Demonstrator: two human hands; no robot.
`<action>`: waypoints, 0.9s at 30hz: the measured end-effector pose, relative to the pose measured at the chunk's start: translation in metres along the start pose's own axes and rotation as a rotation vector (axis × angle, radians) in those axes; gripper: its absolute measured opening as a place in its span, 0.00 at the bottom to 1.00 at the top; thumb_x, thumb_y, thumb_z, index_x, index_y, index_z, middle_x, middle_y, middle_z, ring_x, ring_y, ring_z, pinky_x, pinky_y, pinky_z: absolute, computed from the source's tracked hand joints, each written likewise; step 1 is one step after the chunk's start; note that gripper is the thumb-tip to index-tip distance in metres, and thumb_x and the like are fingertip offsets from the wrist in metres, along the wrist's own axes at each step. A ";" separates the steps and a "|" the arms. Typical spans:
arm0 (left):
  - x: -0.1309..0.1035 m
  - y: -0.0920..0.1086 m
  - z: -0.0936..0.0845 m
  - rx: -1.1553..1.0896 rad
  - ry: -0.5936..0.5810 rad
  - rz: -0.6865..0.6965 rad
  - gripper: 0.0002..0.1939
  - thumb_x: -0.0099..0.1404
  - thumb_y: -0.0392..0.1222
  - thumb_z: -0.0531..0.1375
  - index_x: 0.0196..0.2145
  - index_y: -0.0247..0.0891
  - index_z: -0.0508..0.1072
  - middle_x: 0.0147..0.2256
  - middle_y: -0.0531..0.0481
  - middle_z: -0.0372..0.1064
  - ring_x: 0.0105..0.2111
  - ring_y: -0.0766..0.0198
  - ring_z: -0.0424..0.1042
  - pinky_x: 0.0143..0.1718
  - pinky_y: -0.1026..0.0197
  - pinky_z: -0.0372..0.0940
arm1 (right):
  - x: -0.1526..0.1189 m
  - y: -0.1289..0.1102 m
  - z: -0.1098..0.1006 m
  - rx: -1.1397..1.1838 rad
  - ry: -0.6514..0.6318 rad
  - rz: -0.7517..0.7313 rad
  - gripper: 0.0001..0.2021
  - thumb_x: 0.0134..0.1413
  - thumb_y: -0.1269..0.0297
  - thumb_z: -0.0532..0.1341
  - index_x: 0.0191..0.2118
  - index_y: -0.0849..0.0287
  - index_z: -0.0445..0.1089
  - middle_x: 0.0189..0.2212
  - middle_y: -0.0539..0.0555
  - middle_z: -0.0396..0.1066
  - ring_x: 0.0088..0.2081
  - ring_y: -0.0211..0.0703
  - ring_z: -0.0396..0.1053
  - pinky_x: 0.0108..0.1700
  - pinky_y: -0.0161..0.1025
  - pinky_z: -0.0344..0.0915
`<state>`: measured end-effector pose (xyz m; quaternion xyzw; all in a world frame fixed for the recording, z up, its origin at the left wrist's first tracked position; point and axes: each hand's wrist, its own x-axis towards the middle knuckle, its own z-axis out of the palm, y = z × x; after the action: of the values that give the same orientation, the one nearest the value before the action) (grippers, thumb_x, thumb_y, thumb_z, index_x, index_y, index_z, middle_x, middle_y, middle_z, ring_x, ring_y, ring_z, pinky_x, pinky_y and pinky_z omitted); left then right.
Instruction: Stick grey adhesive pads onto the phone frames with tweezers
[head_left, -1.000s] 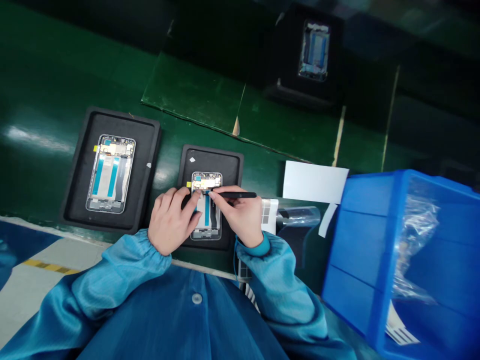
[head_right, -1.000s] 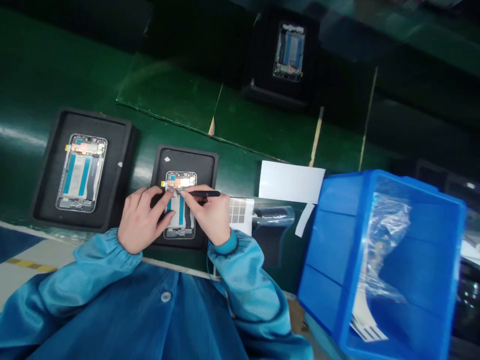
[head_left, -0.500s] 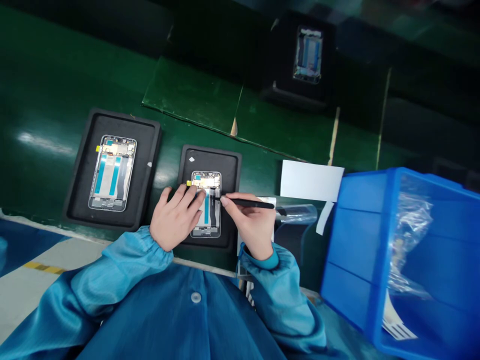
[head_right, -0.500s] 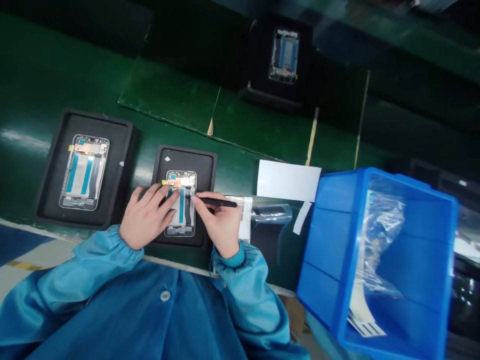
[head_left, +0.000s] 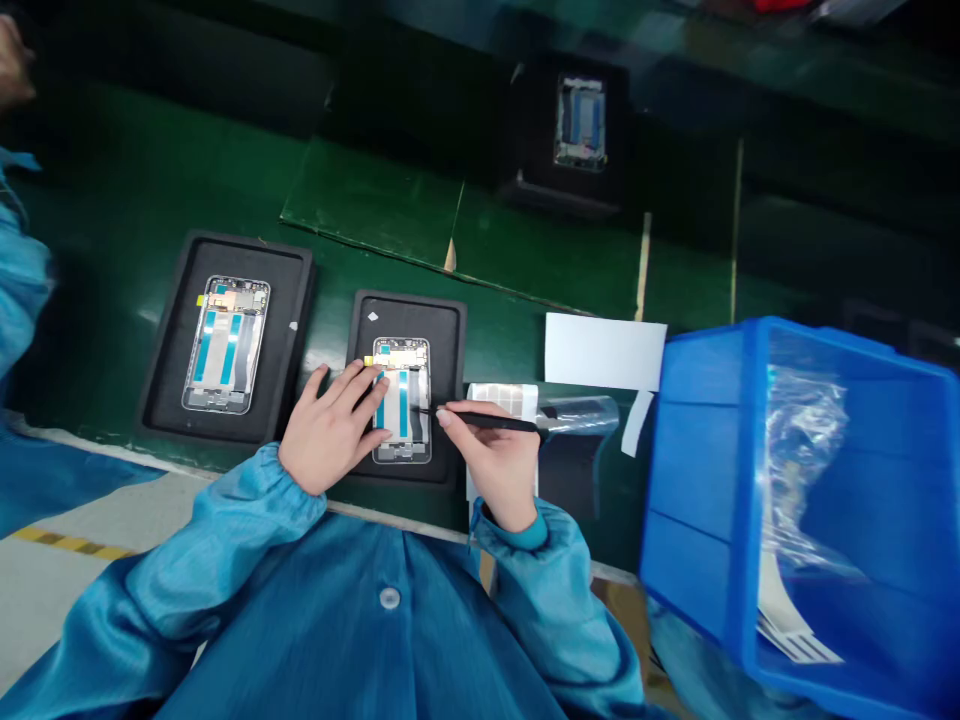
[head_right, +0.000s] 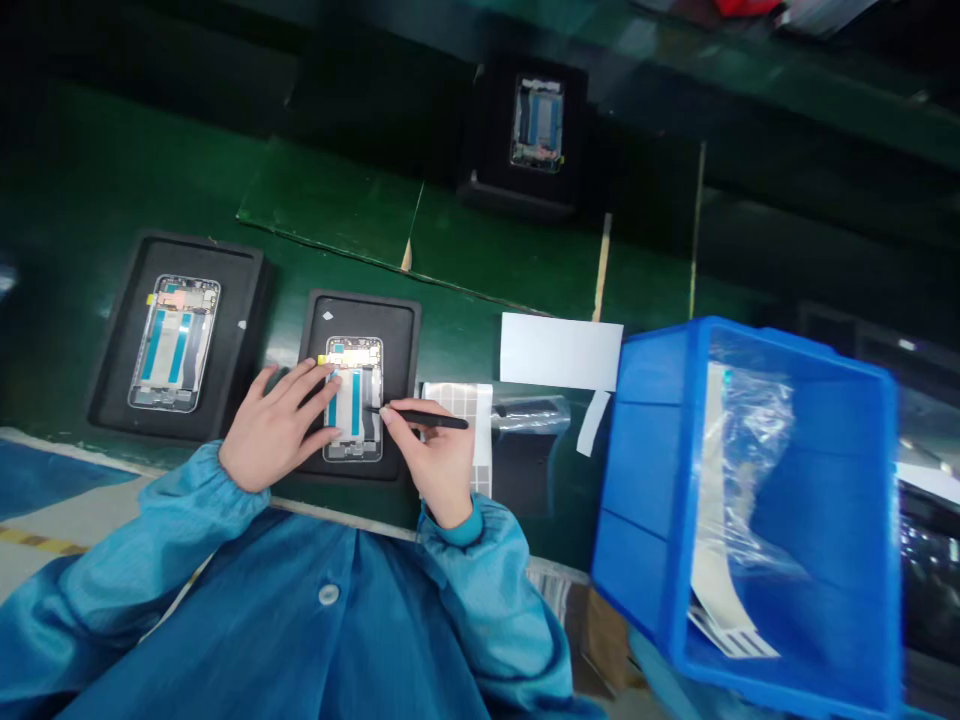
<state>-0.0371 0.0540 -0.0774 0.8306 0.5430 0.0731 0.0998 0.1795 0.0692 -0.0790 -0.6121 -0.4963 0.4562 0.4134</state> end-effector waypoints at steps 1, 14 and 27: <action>0.001 0.001 0.000 0.002 -0.003 -0.003 0.26 0.71 0.50 0.56 0.62 0.38 0.66 0.63 0.40 0.62 0.63 0.45 0.60 0.64 0.39 0.50 | -0.002 -0.001 -0.002 -0.006 0.001 -0.001 0.07 0.50 0.60 0.72 0.34 0.56 0.79 0.33 0.54 0.80 0.35 0.46 0.78 0.39 0.42 0.78; 0.014 0.004 -0.009 0.132 0.076 -0.006 0.22 0.68 0.53 0.58 0.54 0.38 0.70 0.54 0.37 0.69 0.54 0.43 0.67 0.56 0.39 0.55 | -0.059 0.020 -0.069 0.097 0.177 0.007 0.04 0.50 0.63 0.72 0.33 0.55 0.79 0.31 0.53 0.80 0.32 0.47 0.78 0.39 0.44 0.78; 0.133 0.155 0.046 -0.164 0.073 0.331 0.17 0.61 0.42 0.68 0.47 0.39 0.71 0.50 0.44 0.70 0.49 0.51 0.68 0.47 0.52 0.62 | -0.077 0.068 -0.143 0.233 0.516 -0.009 0.07 0.49 0.64 0.73 0.36 0.55 0.79 0.33 0.54 0.81 0.32 0.45 0.79 0.34 0.40 0.76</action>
<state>0.1640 0.1113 -0.0821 0.8945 0.3945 0.1625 0.1340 0.3265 -0.0259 -0.0977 -0.6543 -0.3215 0.3372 0.5956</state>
